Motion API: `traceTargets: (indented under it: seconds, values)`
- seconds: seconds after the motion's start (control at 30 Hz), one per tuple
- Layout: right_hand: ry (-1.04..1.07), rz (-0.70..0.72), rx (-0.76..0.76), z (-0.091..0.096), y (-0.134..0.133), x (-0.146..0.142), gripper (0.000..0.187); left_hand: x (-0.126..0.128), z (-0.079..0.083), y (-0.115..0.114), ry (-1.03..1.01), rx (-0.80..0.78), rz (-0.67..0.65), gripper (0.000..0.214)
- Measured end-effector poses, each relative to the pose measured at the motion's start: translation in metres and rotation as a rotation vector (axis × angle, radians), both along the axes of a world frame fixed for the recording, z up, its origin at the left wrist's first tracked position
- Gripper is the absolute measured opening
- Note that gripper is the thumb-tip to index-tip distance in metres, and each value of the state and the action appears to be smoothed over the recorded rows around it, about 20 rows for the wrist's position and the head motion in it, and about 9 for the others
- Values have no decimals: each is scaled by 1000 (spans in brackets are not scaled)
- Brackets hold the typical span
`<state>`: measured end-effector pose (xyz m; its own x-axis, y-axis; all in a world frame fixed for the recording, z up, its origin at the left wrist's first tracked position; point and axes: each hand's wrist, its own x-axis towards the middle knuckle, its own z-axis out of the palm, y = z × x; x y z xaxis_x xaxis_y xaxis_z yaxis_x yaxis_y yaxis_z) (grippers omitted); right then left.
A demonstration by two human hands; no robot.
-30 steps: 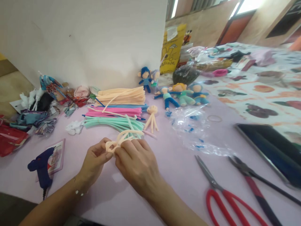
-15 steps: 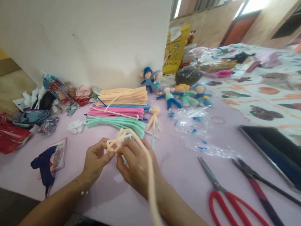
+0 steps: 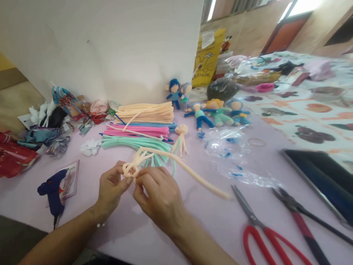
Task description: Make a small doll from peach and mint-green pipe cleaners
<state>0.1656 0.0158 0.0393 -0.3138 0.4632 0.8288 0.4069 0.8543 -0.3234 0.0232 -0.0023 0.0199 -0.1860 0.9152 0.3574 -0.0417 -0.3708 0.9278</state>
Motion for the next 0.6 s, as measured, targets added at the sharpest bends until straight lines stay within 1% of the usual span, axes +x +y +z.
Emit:
traceTargets:
  seconds: [0.1, 0.23, 0.3, 0.37, 0.47, 0.6]
  values:
    - [-29, 0, -101, 1, -1, 0, 18, 0, 1, 1, 15, 2, 26, 13]
    - [-35, 6, -332, 5, -3, 1, 16, 0, 2, 2, 73, 4, 67, 13]
    - [-39, 9, -397, 6, -3, 2, 15, 0, 2, 2, 99, 10, 86, 12]
    - [-65, -4, -417, 7, -3, 3, 14, -1, 1, 3, 119, 30, 96, 12]
    - [-108, -17, -398, 8, -2, 5, 15, -2, 0, 5, 136, 63, 102, 12]
    - [-30, 68, -370, 13, -3, 7, 15, -3, 2, 4, 153, 56, 99, 11]
